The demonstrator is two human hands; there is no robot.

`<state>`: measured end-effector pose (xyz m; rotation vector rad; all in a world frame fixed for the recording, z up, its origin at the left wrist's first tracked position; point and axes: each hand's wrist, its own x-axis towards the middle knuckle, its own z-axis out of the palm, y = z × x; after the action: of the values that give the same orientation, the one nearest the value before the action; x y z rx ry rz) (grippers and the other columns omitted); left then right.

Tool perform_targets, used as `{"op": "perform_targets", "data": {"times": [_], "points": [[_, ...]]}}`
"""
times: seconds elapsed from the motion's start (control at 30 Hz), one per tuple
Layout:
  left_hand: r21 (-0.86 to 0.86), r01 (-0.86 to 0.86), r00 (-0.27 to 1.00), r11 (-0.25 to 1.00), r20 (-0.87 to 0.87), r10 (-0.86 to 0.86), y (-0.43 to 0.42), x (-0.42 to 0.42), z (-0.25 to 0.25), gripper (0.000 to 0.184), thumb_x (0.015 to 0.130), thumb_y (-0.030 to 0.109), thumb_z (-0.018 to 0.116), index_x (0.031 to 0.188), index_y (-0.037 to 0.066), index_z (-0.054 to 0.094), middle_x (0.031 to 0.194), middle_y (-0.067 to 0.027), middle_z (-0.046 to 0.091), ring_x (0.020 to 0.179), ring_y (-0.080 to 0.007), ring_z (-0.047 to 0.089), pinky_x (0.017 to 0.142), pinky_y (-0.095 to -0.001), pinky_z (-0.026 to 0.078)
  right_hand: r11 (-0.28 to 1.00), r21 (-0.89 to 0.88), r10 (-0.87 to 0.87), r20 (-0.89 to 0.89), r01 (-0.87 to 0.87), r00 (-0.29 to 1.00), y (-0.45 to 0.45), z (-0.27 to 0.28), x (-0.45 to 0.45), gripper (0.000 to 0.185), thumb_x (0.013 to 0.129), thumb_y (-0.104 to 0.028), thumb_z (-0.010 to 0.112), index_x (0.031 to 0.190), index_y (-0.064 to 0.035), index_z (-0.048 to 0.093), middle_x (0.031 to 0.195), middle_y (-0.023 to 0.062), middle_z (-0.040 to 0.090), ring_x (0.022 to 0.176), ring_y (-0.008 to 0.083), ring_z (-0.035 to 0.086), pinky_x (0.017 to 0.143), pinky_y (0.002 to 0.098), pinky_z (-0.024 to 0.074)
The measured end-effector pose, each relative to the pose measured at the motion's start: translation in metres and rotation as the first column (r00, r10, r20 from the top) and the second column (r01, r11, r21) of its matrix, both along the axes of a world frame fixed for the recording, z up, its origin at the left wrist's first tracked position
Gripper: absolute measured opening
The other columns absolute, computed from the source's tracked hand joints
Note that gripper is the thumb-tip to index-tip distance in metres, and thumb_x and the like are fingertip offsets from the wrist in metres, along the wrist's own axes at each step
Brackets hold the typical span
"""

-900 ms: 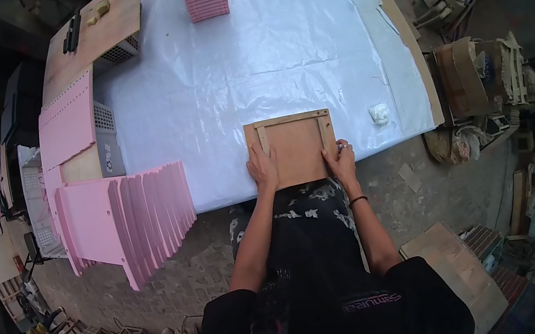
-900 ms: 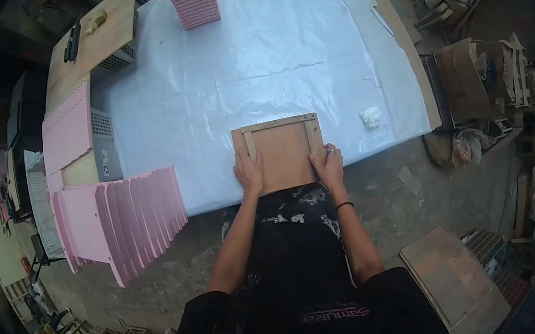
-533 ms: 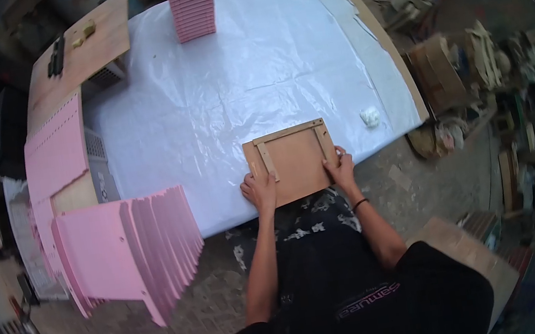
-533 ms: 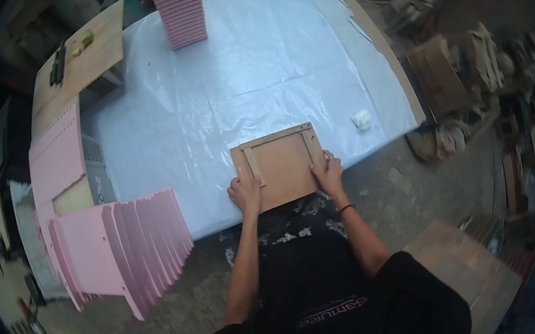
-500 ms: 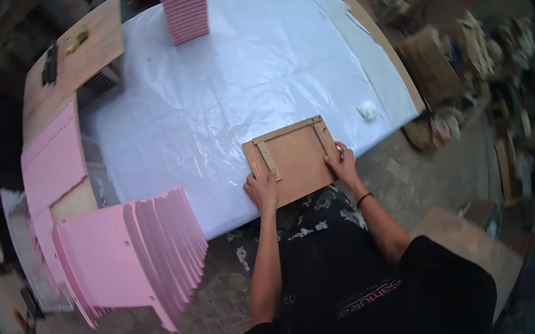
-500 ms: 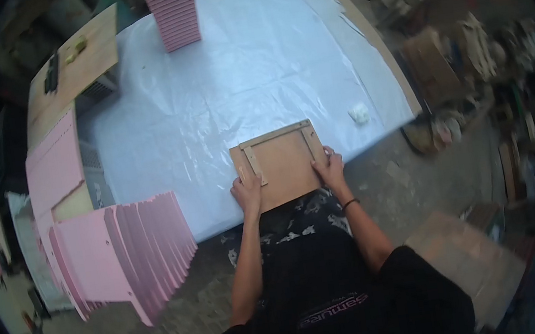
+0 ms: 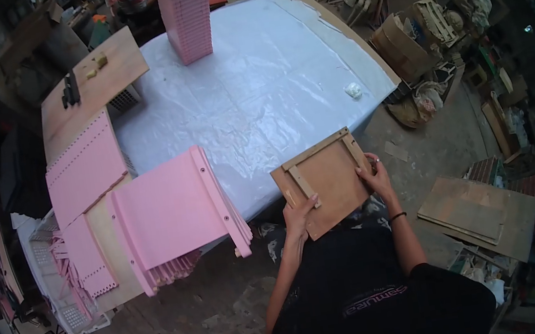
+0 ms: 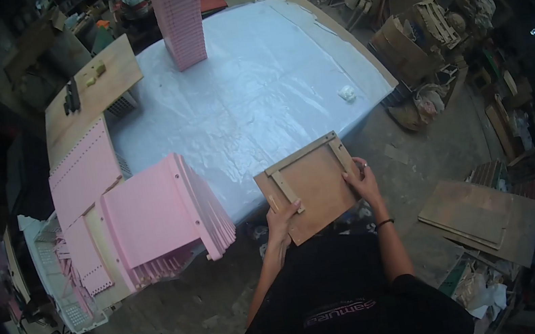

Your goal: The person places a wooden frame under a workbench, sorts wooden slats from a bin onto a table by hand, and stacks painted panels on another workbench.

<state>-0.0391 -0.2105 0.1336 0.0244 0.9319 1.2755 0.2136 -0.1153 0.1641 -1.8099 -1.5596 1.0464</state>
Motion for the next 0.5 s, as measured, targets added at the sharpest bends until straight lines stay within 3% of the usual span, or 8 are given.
{"op": "perform_targets", "data": {"times": [0.07,0.2,0.33,0.43,0.5], "points": [[0.02,-0.007,1.0,1.0,0.014,0.007,-0.013,0.005,0.007,0.041,0.079,0.006,0.077,0.114,-0.004,0.056,0.1,-0.0099,0.067,0.085,-0.0175,0.067,0.076,-0.0325,0.058,0.998,0.047,0.037,0.07,-0.04,0.997,-0.012,0.0,0.005,0.057,0.081,-0.028,0.075,0.128,-0.0051,0.051,0.105,0.0134,0.063,0.096,0.0186,0.06,0.084,0.0317,0.0487],[0.052,0.025,0.996,0.998,-0.081,-0.021,-0.044,0.031,0.001,0.04,0.078,0.009,0.079,0.11,-0.004,0.058,0.098,-0.0089,0.066,0.083,-0.0163,0.067,0.073,-0.0305,0.057,1.0,-0.008,0.02,-0.055,-0.02,0.998,-0.041,-0.012,0.036,0.052,0.089,-0.029,0.069,0.129,-0.0018,0.05,0.11,0.011,0.062,0.1,0.018,0.058,0.088,0.0323,0.0472],[0.092,0.014,0.97,0.996,-0.245,0.009,-0.088,0.045,-0.003,0.042,0.077,0.012,0.081,0.11,-0.003,0.06,0.098,-0.0064,0.065,0.084,-0.0141,0.065,0.073,-0.029,0.055,0.998,0.06,0.018,-0.218,-0.005,0.976,-0.076,-0.05,0.074,0.039,0.101,-0.034,0.05,0.12,0.0,0.057,0.099,0.0012,0.062,0.087,0.0118,0.057,0.077,0.0273,0.0475],[0.131,-0.043,0.948,0.991,-0.307,0.081,-0.125,0.073,-0.021,0.051,0.076,0.014,0.082,0.116,-0.004,0.057,0.102,-0.0072,0.065,0.09,-0.0148,0.064,0.078,-0.0304,0.055,0.975,-0.223,-0.071,-0.4,-0.022,0.914,-0.087,-0.088,0.112,0.04,0.101,-0.037,0.049,0.114,-0.0013,0.06,0.092,-0.0012,0.058,0.084,0.0098,0.054,0.074,0.0261,0.0455],[0.071,-0.104,0.944,0.992,-0.307,0.121,-0.145,0.108,-0.013,0.049,0.077,0.014,0.081,0.116,-0.004,0.057,0.098,-0.0063,0.065,0.086,-0.0135,0.064,0.076,-0.0292,0.055,0.946,-0.276,0.076,-0.323,-0.171,0.943,-0.075,-0.071,0.132,0.038,0.101,-0.037,0.05,0.111,-0.0022,0.06,0.09,-0.0021,0.056,0.083,0.0085,0.051,0.073,0.0251,0.044]]}}
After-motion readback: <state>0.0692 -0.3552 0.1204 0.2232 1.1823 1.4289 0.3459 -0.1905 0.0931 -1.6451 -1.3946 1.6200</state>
